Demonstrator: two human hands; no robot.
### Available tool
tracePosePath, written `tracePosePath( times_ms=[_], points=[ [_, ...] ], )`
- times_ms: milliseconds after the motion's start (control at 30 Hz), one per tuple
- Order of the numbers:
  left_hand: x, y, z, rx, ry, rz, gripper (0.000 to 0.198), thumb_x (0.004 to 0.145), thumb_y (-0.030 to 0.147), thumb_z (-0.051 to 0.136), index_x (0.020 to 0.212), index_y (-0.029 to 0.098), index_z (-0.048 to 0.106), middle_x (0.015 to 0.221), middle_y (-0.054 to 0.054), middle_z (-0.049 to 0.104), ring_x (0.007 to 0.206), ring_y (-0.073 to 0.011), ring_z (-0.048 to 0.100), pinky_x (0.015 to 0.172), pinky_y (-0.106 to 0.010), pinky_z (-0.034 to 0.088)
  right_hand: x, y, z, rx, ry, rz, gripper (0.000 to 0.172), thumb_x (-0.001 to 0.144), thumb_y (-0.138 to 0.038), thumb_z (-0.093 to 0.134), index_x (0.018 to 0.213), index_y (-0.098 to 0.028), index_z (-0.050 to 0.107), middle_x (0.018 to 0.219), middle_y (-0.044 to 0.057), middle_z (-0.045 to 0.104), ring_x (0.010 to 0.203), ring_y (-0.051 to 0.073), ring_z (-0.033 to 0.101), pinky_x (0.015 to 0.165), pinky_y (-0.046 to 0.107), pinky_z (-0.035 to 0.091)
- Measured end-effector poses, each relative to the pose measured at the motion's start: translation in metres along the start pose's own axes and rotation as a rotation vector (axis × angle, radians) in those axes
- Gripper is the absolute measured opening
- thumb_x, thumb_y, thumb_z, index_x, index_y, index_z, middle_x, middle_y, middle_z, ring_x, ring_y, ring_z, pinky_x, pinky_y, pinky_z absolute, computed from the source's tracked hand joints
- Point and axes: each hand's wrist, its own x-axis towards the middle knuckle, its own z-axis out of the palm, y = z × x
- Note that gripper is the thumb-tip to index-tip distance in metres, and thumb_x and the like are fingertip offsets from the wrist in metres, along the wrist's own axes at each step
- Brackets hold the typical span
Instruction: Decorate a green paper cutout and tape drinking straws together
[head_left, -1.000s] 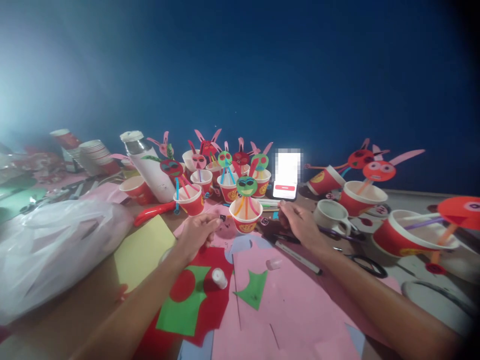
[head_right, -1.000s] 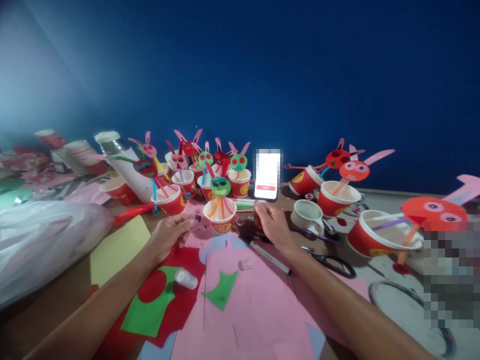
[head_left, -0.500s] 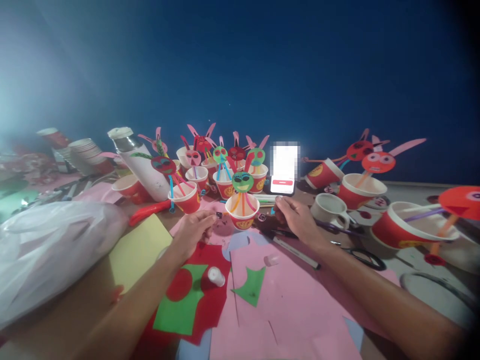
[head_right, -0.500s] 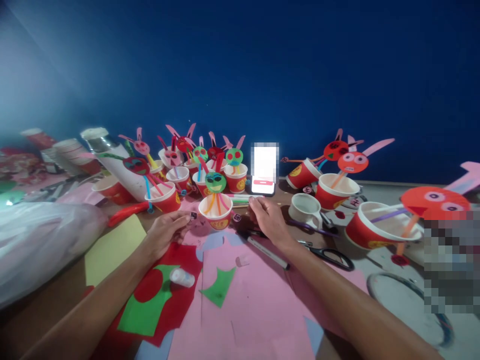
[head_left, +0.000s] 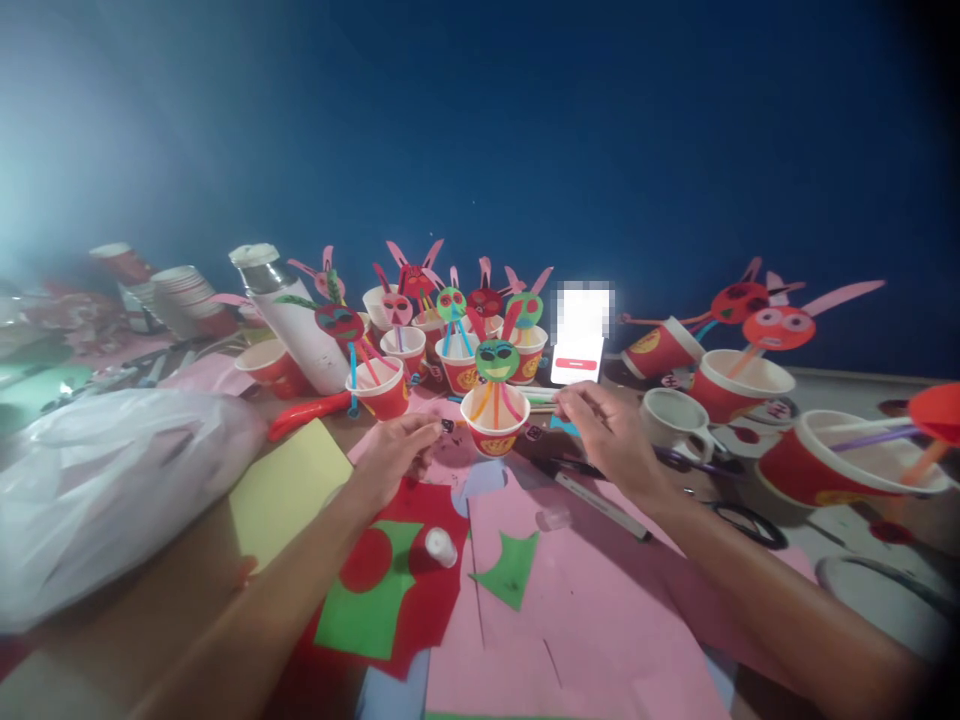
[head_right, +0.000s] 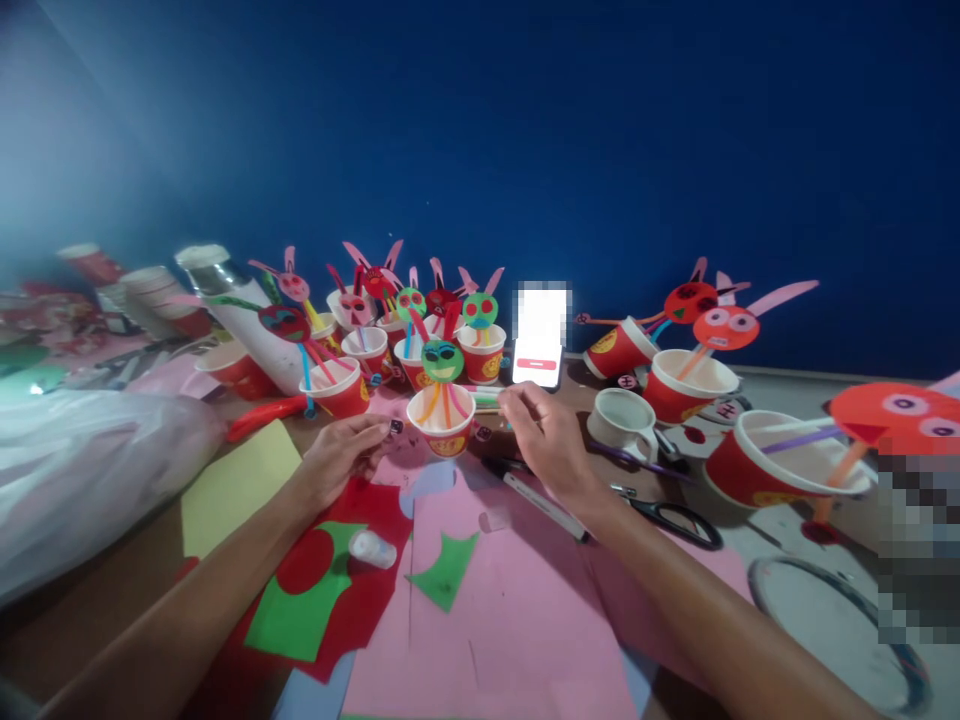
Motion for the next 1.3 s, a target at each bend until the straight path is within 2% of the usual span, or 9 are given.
tracePosePath(
  times_ms=[100, 200, 333, 433, 567, 667, 833, 1067, 1300],
  points=[
    [0.001, -0.001, 0.001, 0.016, 0.021, 0.003, 0.026, 0.073, 0.036, 0.069, 0.083, 0.014, 0.06, 0.048, 0.007, 0.048, 0.037, -0.005, 0.04, 0.035, -0.015, 0.032, -0.001, -0.027, 0.001, -0.075, -0.018, -0.161, 0.012, 0.087, -0.028, 0.056, 0.092, -0.02, 0.064, 0.09, 0.003, 0.068, 0.087, 0.019, 0.059, 0.081, 0.031, 0.04],
    [0.001, -0.001, 0.003, 0.022, 0.043, 0.014, 0.025, 0.07, 0.033, 0.07, 0.083, 0.014, 0.061, 0.047, 0.007, 0.048, 0.037, -0.0052, 0.041, 0.035, -0.015, 0.031, 0.0, -0.052, 0.01, -0.396, -0.085, -0.539, 0.017, 0.09, -0.02, 0.052, 0.101, -0.019, 0.065, 0.093, 0.005, 0.071, 0.088, 0.021, 0.06, 0.08, 0.035, 0.038],
    [-0.001, 0.0, 0.005, 0.006, 0.059, 0.047, 0.024, 0.067, 0.032, 0.07, 0.079, 0.013, 0.061, 0.048, 0.006, 0.05, 0.038, -0.0056, 0.043, 0.037, -0.017, 0.034, 0.01, -0.074, 0.036, -0.67, -0.293, -0.743, 0.038, 0.087, -0.003, 0.047, 0.121, -0.017, 0.055, 0.087, 0.005, 0.071, 0.099, 0.023, 0.056, 0.078, 0.036, 0.033],
    [-0.001, -0.001, 0.006, -0.007, 0.05, 0.076, 0.02, 0.065, 0.03, 0.07, 0.069, 0.014, 0.059, 0.044, 0.006, 0.048, 0.036, -0.0058, 0.041, 0.037, -0.018, 0.032, 0.022, -0.086, 0.058, -0.9, -0.44, -0.781, 0.039, 0.089, -0.006, 0.043, 0.126, -0.015, 0.049, 0.096, 0.01, 0.069, 0.105, 0.024, 0.052, 0.078, 0.038, 0.03],
    [0.0, -0.006, 0.007, -0.038, 0.06, 0.09, 0.019, 0.065, 0.028, 0.071, 0.063, 0.015, 0.056, 0.044, 0.007, 0.048, 0.036, -0.0052, 0.039, 0.036, -0.018, 0.03, 0.036, -0.093, 0.08, -0.993, -0.54, -0.802, 0.042, 0.089, -0.01, 0.043, 0.131, -0.011, 0.044, 0.099, 0.013, 0.067, 0.103, 0.027, 0.053, 0.079, 0.039, 0.028],
    [0.0, -0.008, 0.007, -0.061, 0.08, 0.089, 0.021, 0.063, 0.028, 0.074, 0.062, 0.016, 0.056, 0.044, 0.007, 0.048, 0.036, -0.0052, 0.039, 0.037, -0.019, 0.032, 0.043, -0.093, 0.088, -1.066, -0.616, -0.786, 0.048, 0.082, -0.009, 0.052, 0.13, -0.011, 0.044, 0.096, 0.013, 0.068, 0.095, 0.028, 0.056, 0.078, 0.038, 0.027],
    [0.001, -0.008, 0.007, -0.064, 0.079, 0.06, 0.013, 0.066, 0.022, 0.071, 0.073, 0.013, 0.065, 0.047, 0.005, 0.05, 0.037, -0.0062, 0.04, 0.037, -0.02, 0.032, 0.048, -0.089, 0.092, -1.137, -0.704, -0.765, 0.064, 0.07, -0.005, 0.061, 0.131, -0.013, 0.043, 0.087, 0.011, 0.069, 0.092, 0.03, 0.058, 0.075, 0.036, 0.026],
    [0.003, -0.007, 0.006, -0.033, 0.084, 0.041, 0.008, 0.069, 0.016, 0.068, 0.077, 0.013, 0.069, 0.05, 0.005, 0.051, 0.038, -0.0059, 0.04, 0.039, -0.02, 0.031, 0.048, -0.087, 0.092, -1.116, -0.761, -0.731, 0.056, 0.075, -0.005, 0.052, 0.13, -0.013, 0.043, 0.074, 0.006, 0.069, 0.077, 0.025, 0.064, 0.071, 0.034, 0.025],
    [0.003, -0.007, 0.008, -0.017, 0.092, 0.051, 0.004, 0.069, 0.011, 0.063, 0.068, 0.014, 0.065, 0.045, 0.006, 0.049, 0.036, -0.0064, 0.038, 0.038, -0.021, 0.03, 0.048, -0.077, 0.093, -1.076, -0.742, -0.748, 0.058, 0.076, -0.008, 0.051, 0.132, -0.013, 0.04, 0.076, 0.007, 0.069, 0.077, 0.025, 0.063, 0.072, 0.033, 0.025]
  ],
)
